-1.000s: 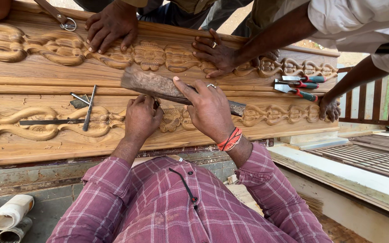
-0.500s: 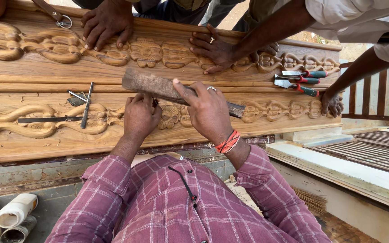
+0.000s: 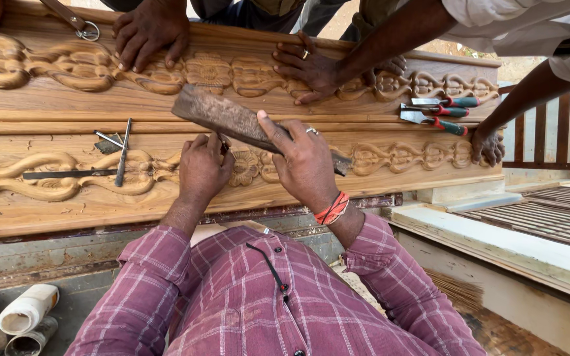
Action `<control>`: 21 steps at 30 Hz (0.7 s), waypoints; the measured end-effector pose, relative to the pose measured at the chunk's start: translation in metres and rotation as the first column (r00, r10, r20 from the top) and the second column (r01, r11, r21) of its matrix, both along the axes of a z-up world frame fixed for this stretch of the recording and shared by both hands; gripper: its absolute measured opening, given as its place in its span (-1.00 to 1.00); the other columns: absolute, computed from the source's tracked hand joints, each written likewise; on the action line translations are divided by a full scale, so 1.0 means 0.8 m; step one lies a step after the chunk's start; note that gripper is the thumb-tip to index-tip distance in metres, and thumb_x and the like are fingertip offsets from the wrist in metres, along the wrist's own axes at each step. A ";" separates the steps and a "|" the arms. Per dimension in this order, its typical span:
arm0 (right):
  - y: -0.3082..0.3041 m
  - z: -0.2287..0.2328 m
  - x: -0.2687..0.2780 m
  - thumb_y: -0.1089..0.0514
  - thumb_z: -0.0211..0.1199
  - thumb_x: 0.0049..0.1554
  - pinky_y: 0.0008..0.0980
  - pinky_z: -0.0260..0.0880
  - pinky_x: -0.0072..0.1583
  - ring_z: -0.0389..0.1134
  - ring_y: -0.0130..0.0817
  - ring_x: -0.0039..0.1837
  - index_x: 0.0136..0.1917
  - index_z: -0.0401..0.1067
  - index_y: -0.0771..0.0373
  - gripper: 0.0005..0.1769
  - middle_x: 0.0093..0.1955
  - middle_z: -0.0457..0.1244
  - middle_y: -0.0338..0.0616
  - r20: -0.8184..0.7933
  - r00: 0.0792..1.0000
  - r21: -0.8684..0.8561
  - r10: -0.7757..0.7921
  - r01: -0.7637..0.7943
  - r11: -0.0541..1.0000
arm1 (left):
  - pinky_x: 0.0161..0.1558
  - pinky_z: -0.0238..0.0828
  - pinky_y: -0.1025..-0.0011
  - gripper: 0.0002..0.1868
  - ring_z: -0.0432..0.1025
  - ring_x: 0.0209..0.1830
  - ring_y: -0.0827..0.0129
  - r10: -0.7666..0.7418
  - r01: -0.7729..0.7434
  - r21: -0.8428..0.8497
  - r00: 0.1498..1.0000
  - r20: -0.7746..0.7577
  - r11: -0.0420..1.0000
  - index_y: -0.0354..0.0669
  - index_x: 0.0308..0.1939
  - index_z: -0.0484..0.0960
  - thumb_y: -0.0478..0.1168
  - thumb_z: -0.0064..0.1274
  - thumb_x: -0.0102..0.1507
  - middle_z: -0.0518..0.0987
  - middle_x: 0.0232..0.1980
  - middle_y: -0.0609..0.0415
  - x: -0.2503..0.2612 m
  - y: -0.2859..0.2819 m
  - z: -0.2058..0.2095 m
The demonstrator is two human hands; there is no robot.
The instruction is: The person carves floral patterns into a long wooden panel using a chisel and a wooden mallet. They repeatedly strike the chisel to shape the wood and occasionally brush away wood shavings with their hand. Other people are present and assist by holding the panel steady.
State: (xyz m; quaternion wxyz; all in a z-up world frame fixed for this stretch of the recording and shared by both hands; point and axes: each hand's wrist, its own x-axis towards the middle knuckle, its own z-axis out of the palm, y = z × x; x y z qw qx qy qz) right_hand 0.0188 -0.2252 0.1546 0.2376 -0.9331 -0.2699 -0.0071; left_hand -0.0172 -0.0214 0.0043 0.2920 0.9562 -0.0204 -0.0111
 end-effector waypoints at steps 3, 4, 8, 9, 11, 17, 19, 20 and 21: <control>0.002 0.002 0.000 0.31 0.40 -0.04 -0.11 0.30 0.05 0.34 -0.12 0.01 0.56 0.28 -0.09 -0.07 0.07 0.26 -0.08 0.012 1.000 -0.176 0.008 -0.006 0.984 | 0.03 0.37 0.13 -0.73 0.50 -0.09 0.17 0.006 -0.007 0.007 0.994 0.111 1.000 -0.30 -0.12 0.57 -0.18 0.17 0.23 0.60 -0.35 -0.02 0.001 0.001 -0.001; 0.002 0.003 0.001 0.31 0.39 -0.04 -0.12 0.30 0.06 0.34 -0.11 0.03 0.57 0.27 -0.08 -0.07 0.08 0.26 -0.08 0.007 1.000 -0.131 0.007 -0.006 0.991 | 0.03 0.37 0.12 -0.75 0.50 -0.09 0.16 0.013 -0.013 0.000 0.996 0.090 1.000 -0.30 -0.13 0.57 -0.18 0.16 0.23 0.60 -0.36 -0.02 0.002 0.002 -0.001; -0.002 0.003 -0.005 0.30 0.37 -0.02 -0.12 0.31 0.07 0.34 -0.13 0.07 0.56 0.27 -0.06 -0.10 0.09 0.26 -0.09 0.058 0.998 -0.155 0.026 -0.017 0.988 | 0.04 0.38 0.10 -0.76 0.51 -0.13 0.15 0.037 -0.036 -0.016 0.999 0.026 0.999 -0.30 -0.17 0.58 -0.19 0.17 0.22 0.59 -0.32 -0.06 -0.004 -0.004 -0.005; -0.002 0.003 -0.005 0.30 0.37 -0.02 -0.11 0.31 0.07 0.35 -0.14 0.07 0.55 0.28 -0.08 -0.11 0.08 0.26 -0.09 0.097 0.994 -0.207 0.042 -0.021 0.978 | 0.05 0.39 0.10 -0.75 0.51 -0.15 0.15 0.045 -0.044 -0.013 0.999 0.024 0.999 -0.31 -0.18 0.58 -0.18 0.18 0.21 0.59 -0.30 -0.09 -0.003 -0.004 -0.004; -0.001 0.003 -0.006 0.29 0.38 -0.03 -0.11 0.32 0.05 0.35 -0.13 0.04 0.56 0.26 -0.06 -0.10 0.07 0.27 -0.08 0.006 1.000 -0.158 0.002 -0.001 0.987 | 0.05 0.39 0.10 -0.72 0.52 -0.13 0.14 0.051 -0.051 -0.034 0.999 0.000 0.998 -0.35 -0.11 0.57 -0.19 0.16 0.22 0.60 -0.33 -0.08 -0.003 0.000 -0.001; -0.018 -0.008 -0.010 0.27 0.40 0.02 -0.15 0.37 0.09 0.38 -0.18 0.05 0.57 0.25 -0.06 -0.12 0.14 0.30 -0.07 0.006 1.000 -0.123 -0.017 0.017 0.992 | -0.13 0.47 0.14 -0.79 0.52 -0.24 0.16 0.080 -0.078 -0.118 0.997 0.019 0.990 -0.22 -0.12 0.59 -0.21 0.17 0.23 0.61 -0.28 -0.04 -0.018 -0.003 -0.004; -0.028 -0.018 -0.009 0.22 0.43 0.03 -0.16 0.39 0.15 0.39 -0.20 0.09 0.59 0.21 0.03 -0.11 0.16 0.31 -0.05 -0.127 0.989 0.012 -0.079 0.081 0.997 | -0.21 0.52 0.25 -0.81 0.55 -0.27 0.27 0.155 -0.156 -0.300 0.988 -0.028 0.941 -0.18 -0.10 0.57 -0.18 0.14 0.30 0.63 -0.27 0.02 -0.026 0.006 -0.006; -0.034 -0.025 -0.012 0.19 0.45 0.04 -0.18 0.39 0.20 0.39 -0.21 0.14 0.60 0.18 0.09 -0.09 0.19 0.32 -0.03 -0.216 0.969 0.109 -0.117 0.143 0.984 | -0.23 0.55 0.32 -0.81 0.57 -0.27 0.34 0.214 -0.219 -0.442 0.975 -0.062 0.870 -0.18 -0.09 0.54 -0.14 0.11 0.35 0.64 -0.26 0.06 -0.031 0.014 -0.007; -0.041 -0.033 -0.015 0.16 0.47 0.04 -0.20 0.40 0.25 0.39 -0.23 0.18 0.60 0.15 0.15 -0.07 0.22 0.32 -0.02 -0.307 0.941 0.198 -0.144 0.211 0.957 | -0.24 0.57 0.40 -0.79 0.60 -0.26 0.42 0.266 -0.276 -0.571 0.958 -0.104 0.773 -0.18 -0.08 0.51 -0.11 0.08 0.41 0.66 -0.24 0.11 -0.035 0.022 -0.009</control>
